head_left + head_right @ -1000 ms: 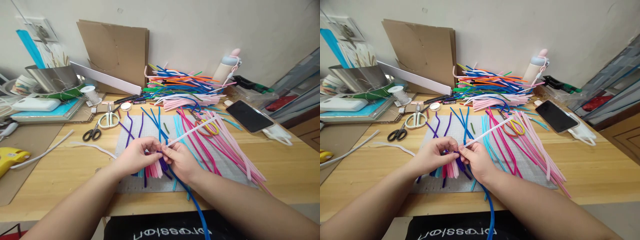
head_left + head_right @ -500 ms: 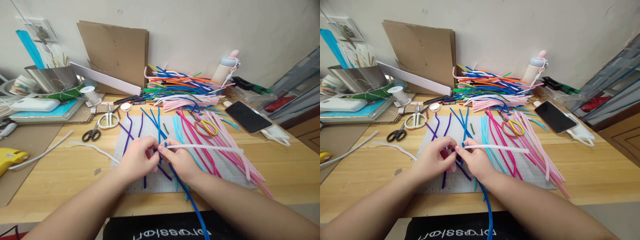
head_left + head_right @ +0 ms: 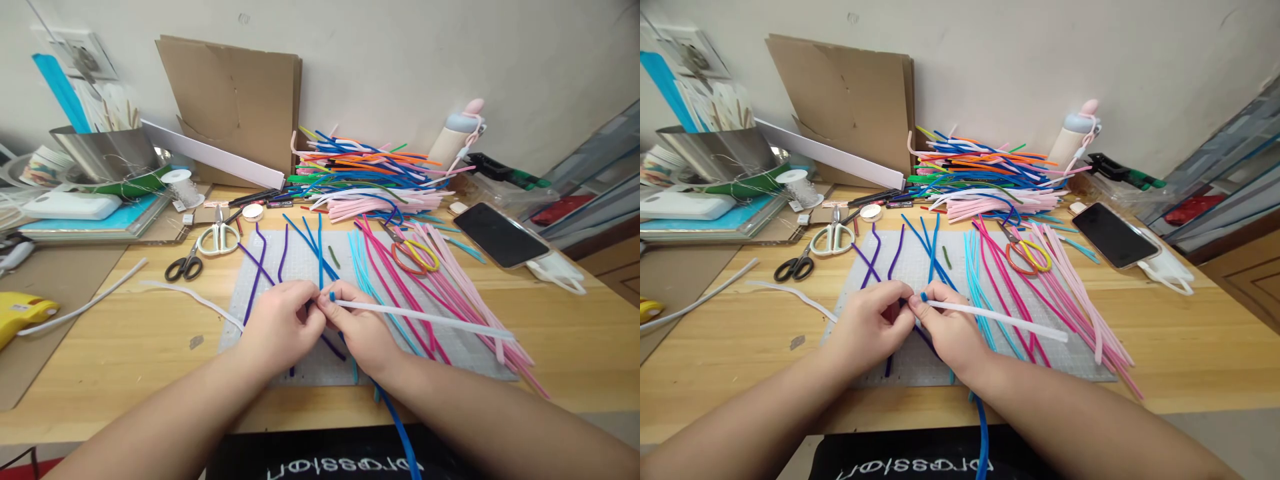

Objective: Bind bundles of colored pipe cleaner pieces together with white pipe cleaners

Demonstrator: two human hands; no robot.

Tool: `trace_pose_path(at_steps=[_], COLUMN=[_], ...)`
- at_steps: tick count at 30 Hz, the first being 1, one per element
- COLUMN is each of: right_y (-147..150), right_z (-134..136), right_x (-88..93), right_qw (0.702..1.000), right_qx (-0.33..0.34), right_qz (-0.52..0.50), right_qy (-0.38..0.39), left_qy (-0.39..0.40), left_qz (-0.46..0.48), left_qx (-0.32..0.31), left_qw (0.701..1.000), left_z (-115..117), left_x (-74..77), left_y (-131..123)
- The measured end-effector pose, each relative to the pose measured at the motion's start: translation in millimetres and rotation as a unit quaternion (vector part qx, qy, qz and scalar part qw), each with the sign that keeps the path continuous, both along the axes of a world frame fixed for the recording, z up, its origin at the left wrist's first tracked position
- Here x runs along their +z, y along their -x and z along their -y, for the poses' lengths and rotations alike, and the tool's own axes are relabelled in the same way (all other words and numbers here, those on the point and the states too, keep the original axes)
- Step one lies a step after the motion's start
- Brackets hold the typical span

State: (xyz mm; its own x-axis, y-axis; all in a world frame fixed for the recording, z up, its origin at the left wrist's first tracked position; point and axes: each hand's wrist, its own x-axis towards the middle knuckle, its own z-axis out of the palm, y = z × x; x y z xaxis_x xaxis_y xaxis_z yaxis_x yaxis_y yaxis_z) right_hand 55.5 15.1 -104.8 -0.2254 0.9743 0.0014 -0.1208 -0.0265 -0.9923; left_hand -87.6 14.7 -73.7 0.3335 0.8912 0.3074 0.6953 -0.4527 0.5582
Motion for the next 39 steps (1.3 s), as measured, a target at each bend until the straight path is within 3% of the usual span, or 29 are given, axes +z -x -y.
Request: trace_pose_path(at_steps=[8,20,23,29,33,39], right_y=[-0.5,0.2,-1.2,-6.0,-5.6,-3.7], right_z=[0.1,0.0,-2.1,-7.3,-7.0,-7.5], right_x=[7.5,1.5,1.2,-0.5,1.1,7.3], right_qw=[0.999,0.999,0.999,0.995,0.99,0.994], right_qx=[-0.017,-0.003,0.002,0.009,0.023,0.044], right_qz=[0.027,-0.028,-0.025,-0.095,-0.126,-0.078], right_qy=[-0.032,0.017,0.022,0.025,0.063,0.07], left_qy=[0.045,0.067,0.103,0.19,0.285,0.339], left_qz=[0.035,0.041,0.066,0.157,0.242,0.279], left_qx=[0.008,-0.001,-0.002,-0.02,-0.039,-0.005], left_qw=[0.998,0.997,0.992,0.969,0.927,0.899], left_z=[0.7,1.2,0.9,-7.2,-14.1,-17.6], left_x=[6.5,7.5,8.8,10.8,9.3,8.5], left_y=[-0.6,0.2,1.1,8.2,11.7,14.3])
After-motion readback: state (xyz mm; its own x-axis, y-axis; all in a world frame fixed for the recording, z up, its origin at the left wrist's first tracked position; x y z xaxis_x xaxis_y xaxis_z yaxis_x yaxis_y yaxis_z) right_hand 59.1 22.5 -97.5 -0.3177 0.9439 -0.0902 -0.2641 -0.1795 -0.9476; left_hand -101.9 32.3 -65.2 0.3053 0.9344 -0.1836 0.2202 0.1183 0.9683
